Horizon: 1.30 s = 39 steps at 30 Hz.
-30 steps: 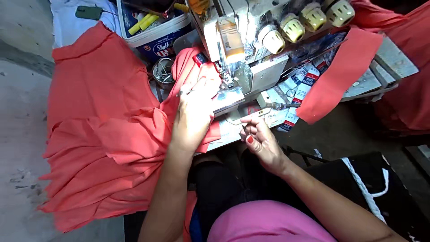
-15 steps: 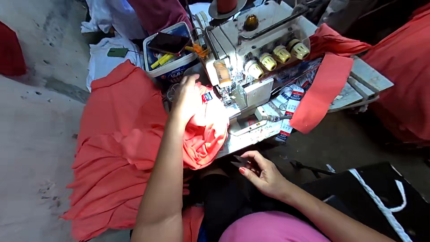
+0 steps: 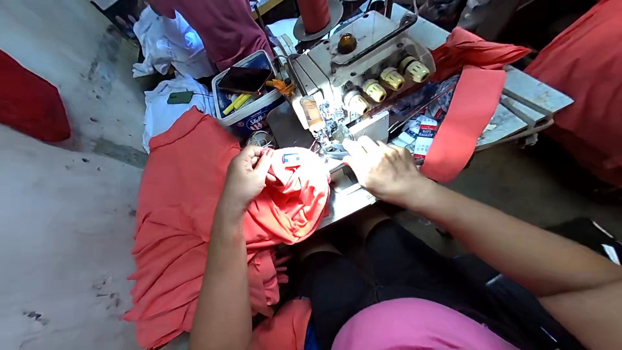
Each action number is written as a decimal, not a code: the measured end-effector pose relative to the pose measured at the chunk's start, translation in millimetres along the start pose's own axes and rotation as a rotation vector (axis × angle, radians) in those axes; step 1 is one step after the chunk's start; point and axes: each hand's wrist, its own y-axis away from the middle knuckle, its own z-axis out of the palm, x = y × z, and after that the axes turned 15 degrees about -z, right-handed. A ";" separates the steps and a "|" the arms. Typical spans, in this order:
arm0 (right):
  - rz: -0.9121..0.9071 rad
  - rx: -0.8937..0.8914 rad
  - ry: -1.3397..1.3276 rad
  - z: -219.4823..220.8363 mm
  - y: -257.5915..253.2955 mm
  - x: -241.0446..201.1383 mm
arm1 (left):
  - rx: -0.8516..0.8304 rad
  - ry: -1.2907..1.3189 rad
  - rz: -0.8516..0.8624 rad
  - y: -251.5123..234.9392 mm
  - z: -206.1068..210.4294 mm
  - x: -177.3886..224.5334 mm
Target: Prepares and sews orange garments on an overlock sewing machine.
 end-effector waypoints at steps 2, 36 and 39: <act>-0.007 -0.104 0.058 -0.7 -17.4 -6.4 | -0.016 0.022 0.016 6.0 -1.5 -2.6; 0.124 0.133 -0.497 -4.8 -18.0 -34.7 | 0.064 0.064 0.096 37.6 15.4 -9.4; 0.332 0.247 -0.708 -2.8 5.1 -14.7 | 0.366 -0.126 -0.086 30.6 1.3 -25.6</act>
